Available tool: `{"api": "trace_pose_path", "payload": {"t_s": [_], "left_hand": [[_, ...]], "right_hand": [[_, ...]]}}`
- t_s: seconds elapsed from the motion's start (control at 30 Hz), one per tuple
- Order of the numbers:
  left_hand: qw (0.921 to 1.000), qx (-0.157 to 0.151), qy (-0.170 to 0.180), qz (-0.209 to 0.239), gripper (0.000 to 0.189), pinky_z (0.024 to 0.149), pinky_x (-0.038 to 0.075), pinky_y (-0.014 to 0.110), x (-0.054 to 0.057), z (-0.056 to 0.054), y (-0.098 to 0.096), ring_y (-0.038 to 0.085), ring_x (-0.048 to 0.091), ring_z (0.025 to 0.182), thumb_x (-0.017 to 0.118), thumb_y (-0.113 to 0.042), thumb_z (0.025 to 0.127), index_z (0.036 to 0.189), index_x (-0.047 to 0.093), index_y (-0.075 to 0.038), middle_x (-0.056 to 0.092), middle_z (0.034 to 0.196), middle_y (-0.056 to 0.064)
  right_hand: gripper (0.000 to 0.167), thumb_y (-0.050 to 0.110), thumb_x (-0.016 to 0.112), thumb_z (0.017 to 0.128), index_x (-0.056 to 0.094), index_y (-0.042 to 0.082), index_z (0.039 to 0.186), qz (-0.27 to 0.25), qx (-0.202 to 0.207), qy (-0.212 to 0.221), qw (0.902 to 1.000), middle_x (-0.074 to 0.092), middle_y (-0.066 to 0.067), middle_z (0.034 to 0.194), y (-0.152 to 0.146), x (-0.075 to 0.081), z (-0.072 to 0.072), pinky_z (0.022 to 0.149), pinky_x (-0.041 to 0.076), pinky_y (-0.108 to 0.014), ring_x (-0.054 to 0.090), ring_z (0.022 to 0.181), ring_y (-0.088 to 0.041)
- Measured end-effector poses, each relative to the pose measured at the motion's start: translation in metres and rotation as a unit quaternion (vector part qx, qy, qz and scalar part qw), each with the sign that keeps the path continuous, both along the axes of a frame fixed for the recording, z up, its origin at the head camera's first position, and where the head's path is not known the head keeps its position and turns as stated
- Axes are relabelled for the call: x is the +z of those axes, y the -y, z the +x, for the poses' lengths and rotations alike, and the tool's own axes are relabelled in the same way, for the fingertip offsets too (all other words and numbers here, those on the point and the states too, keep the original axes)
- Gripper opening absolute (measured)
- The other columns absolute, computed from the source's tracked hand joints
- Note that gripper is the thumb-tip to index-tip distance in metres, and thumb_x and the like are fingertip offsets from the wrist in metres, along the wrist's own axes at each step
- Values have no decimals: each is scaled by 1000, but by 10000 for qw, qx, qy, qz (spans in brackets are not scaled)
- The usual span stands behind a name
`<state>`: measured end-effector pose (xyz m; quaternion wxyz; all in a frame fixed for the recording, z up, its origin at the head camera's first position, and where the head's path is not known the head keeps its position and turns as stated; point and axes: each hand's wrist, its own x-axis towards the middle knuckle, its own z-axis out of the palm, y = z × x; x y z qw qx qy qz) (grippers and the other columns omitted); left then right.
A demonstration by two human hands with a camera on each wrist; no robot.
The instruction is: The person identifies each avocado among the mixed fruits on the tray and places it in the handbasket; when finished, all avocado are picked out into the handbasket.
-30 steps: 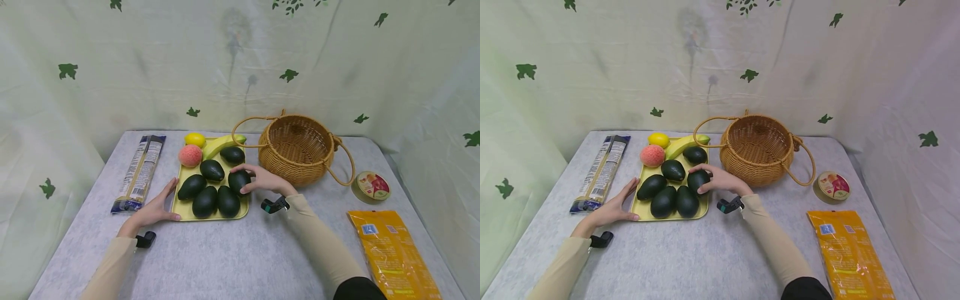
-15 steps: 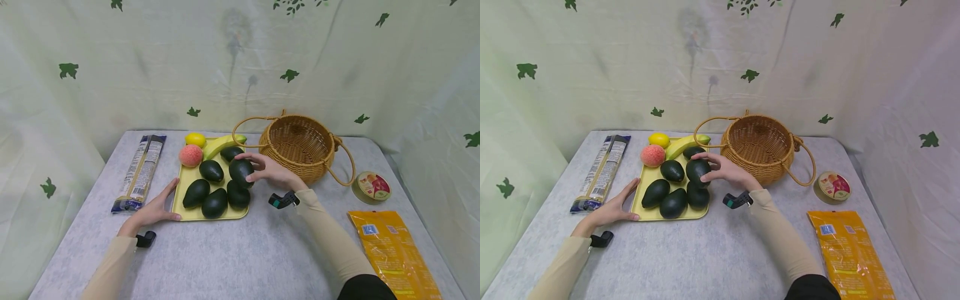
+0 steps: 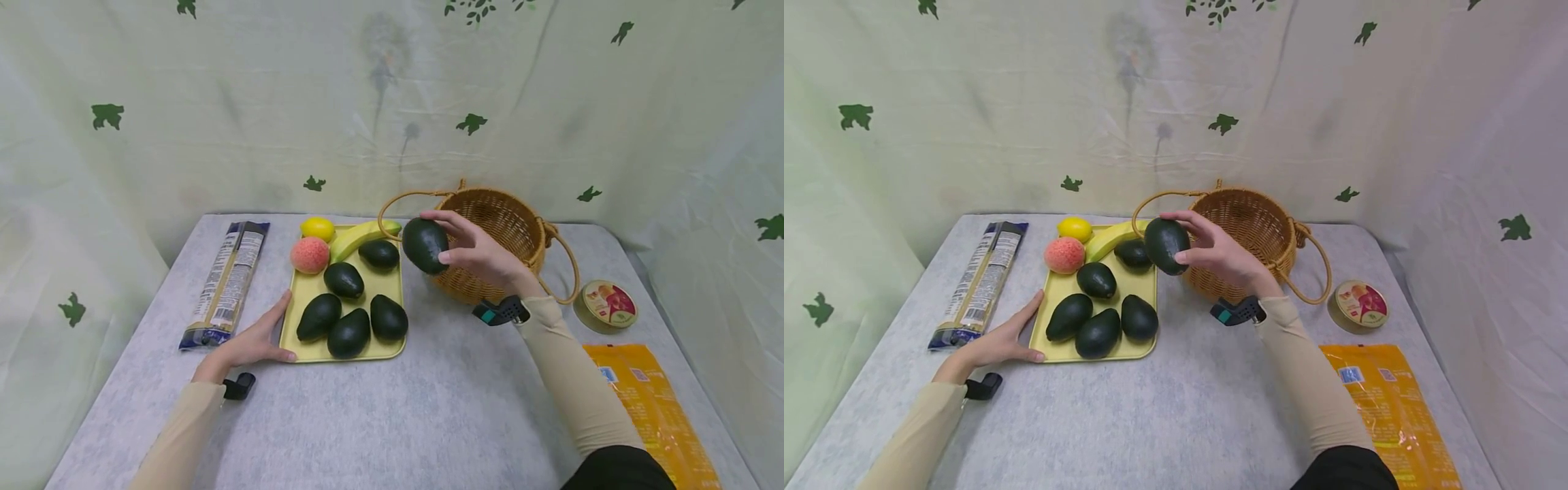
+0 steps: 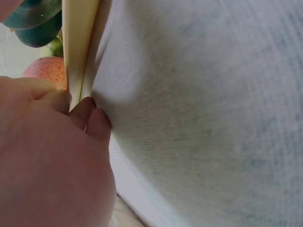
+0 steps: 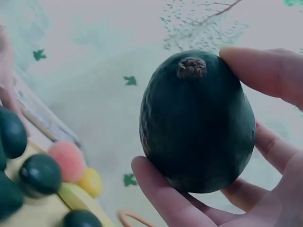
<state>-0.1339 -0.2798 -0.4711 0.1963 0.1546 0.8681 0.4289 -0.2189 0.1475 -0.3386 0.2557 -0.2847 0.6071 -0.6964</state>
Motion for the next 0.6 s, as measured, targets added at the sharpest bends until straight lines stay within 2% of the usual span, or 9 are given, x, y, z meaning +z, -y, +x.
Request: {"api": "trace_pose_path", "payload": {"t_s": [0.2, 0.33, 0.6], "left_hand": [[10000, 1, -48, -63, 119, 109, 2, 61, 1, 0, 0, 40, -5, 142, 84, -23, 73, 153, -3, -3, -6, 158, 19], [9999, 11, -68, -75, 119, 110, 2, 61, 1, -1, 0, 40, -4, 142, 84, -23, 73, 153, -2, -4, -5, 158, 19], [10000, 12, -19, -94, 118, 109, 2, 61, 1, 0, 0, 40, -5, 142, 84, -24, 73, 153, -1, -2, -6, 158, 19]], "right_hand": [[59, -4, 54, 86, 46, 19, 139, -335, -407, 18, 9986, 29, -13, 148, -26, 11, -9, 91, 48, -36, 41, 124, -33], [60, -8, 50, 86, 48, 21, 138, -344, -808, 43, 9961, 28, -12, 149, -45, 14, -15, 89, 49, -34, 42, 122, -31], [63, -11, 49, 85, 48, 21, 139, -144, -1475, 116, 9889, 30, -14, 145, -74, 8, -28, 89, 48, -31, 44, 121, -29]]}}
